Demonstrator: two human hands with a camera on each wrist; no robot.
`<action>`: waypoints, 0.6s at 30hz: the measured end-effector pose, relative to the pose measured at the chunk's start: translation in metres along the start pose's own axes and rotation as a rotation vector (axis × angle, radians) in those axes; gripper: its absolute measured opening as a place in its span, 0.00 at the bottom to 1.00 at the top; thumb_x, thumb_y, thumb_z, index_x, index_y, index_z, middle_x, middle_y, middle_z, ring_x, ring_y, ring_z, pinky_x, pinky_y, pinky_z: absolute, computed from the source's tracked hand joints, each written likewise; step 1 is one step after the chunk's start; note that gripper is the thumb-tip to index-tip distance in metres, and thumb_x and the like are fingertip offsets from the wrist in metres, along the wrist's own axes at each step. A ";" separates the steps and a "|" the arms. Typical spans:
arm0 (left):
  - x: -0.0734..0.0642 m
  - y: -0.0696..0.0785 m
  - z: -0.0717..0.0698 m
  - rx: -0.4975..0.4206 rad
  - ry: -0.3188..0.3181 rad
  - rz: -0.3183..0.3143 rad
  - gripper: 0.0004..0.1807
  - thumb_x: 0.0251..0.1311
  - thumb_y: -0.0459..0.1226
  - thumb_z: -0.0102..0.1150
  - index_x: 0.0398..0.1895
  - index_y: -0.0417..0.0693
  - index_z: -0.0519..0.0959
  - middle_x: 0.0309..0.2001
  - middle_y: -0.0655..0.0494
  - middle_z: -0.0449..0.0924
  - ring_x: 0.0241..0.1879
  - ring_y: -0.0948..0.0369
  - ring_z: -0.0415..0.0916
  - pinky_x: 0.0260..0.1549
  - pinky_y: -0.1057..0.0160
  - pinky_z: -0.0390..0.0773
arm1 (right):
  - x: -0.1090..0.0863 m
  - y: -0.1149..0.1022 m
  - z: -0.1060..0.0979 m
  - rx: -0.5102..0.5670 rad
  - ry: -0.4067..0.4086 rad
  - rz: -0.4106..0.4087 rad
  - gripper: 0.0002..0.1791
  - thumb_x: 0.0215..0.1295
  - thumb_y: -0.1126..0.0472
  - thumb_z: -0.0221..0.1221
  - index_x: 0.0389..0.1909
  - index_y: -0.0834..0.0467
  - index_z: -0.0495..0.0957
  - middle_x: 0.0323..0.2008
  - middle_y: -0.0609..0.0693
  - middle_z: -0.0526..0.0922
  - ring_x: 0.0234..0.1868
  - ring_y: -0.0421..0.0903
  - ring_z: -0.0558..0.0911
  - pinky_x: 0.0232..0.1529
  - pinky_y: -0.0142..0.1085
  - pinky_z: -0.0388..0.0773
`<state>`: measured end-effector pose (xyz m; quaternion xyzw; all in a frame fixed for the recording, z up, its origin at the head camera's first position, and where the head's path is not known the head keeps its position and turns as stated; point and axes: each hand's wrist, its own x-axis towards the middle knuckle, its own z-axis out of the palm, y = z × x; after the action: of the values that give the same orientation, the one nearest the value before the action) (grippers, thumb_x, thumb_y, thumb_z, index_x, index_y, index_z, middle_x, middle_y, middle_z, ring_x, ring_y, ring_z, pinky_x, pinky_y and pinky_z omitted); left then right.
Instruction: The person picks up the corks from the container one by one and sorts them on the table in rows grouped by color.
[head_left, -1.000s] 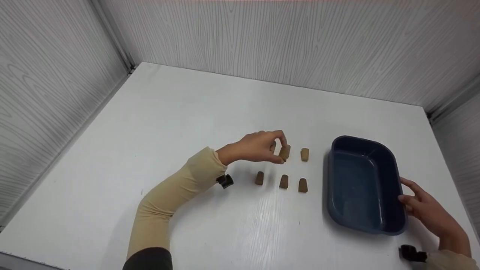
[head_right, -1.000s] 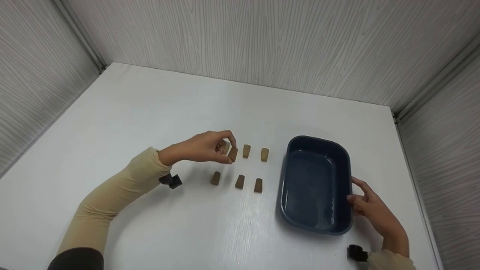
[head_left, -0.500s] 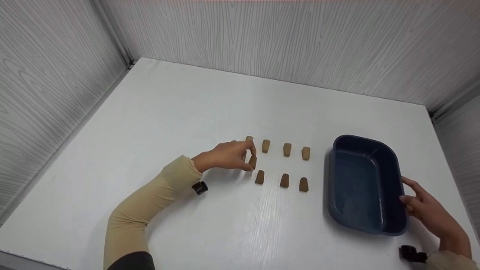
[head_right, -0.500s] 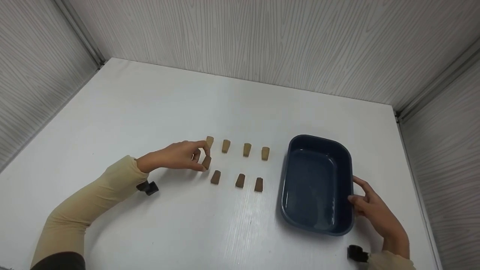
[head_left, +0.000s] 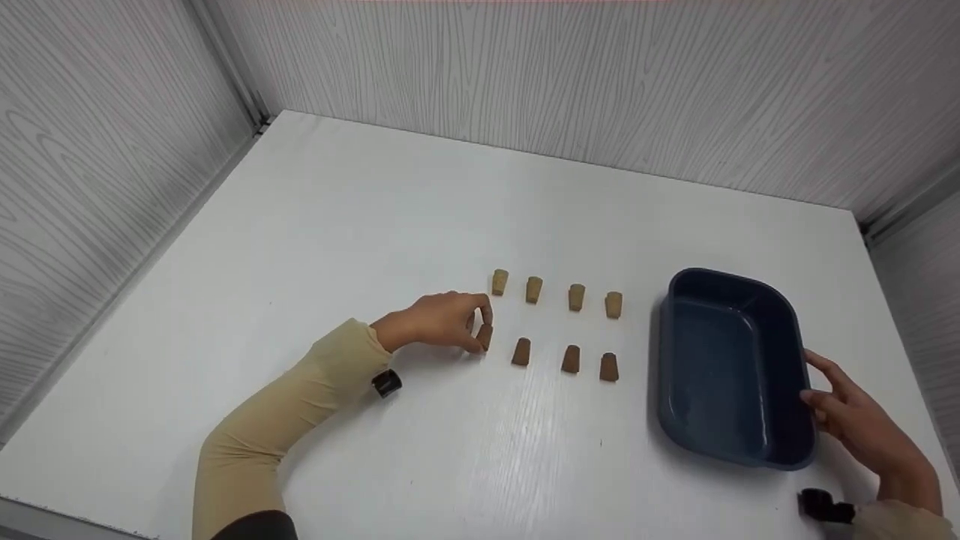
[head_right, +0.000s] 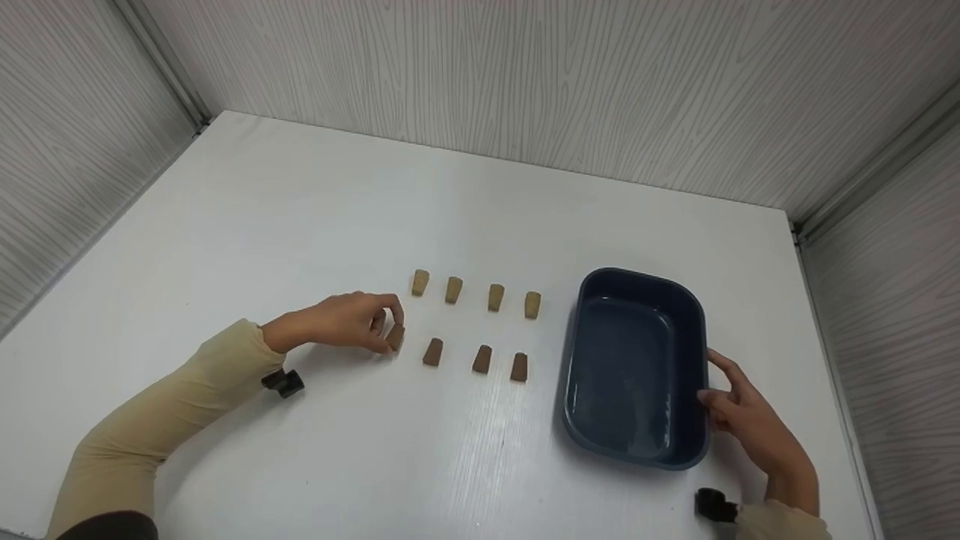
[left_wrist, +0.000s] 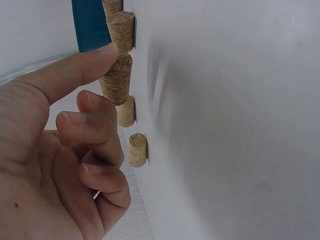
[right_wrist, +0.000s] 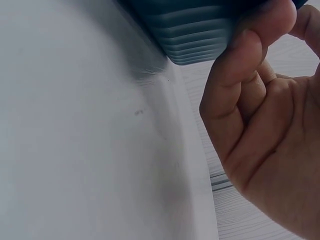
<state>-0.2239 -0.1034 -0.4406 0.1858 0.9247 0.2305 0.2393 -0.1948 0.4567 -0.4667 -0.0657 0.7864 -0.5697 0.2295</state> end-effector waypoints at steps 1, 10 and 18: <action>0.000 0.000 0.000 0.010 -0.004 -0.001 0.21 0.51 0.43 0.70 0.48 0.52 0.75 0.31 0.56 0.79 0.28 0.62 0.70 0.27 0.66 0.66 | 0.000 0.000 -0.001 0.006 -0.001 0.001 0.30 0.76 0.64 0.44 0.71 0.36 0.51 0.35 0.40 0.81 0.32 0.36 0.80 0.37 0.30 0.78; 0.002 -0.003 0.003 0.054 -0.024 -0.025 0.22 0.50 0.43 0.71 0.47 0.52 0.76 0.32 0.57 0.78 0.30 0.62 0.69 0.29 0.64 0.66 | -0.001 0.004 0.000 0.008 0.017 -0.001 0.28 0.76 0.65 0.43 0.67 0.33 0.55 0.25 0.40 0.71 0.28 0.36 0.74 0.34 0.31 0.74; -0.004 -0.003 0.003 0.042 -0.025 -0.045 0.28 0.51 0.45 0.71 0.55 0.53 0.73 0.33 0.56 0.78 0.32 0.60 0.70 0.30 0.63 0.66 | 0.001 0.001 0.001 -0.036 0.042 0.008 0.26 0.76 0.65 0.44 0.66 0.33 0.57 0.24 0.39 0.70 0.28 0.35 0.74 0.33 0.30 0.74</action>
<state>-0.2192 -0.1065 -0.4432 0.1726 0.9302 0.2034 0.2523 -0.1949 0.4563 -0.4684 -0.0548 0.8015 -0.5557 0.2141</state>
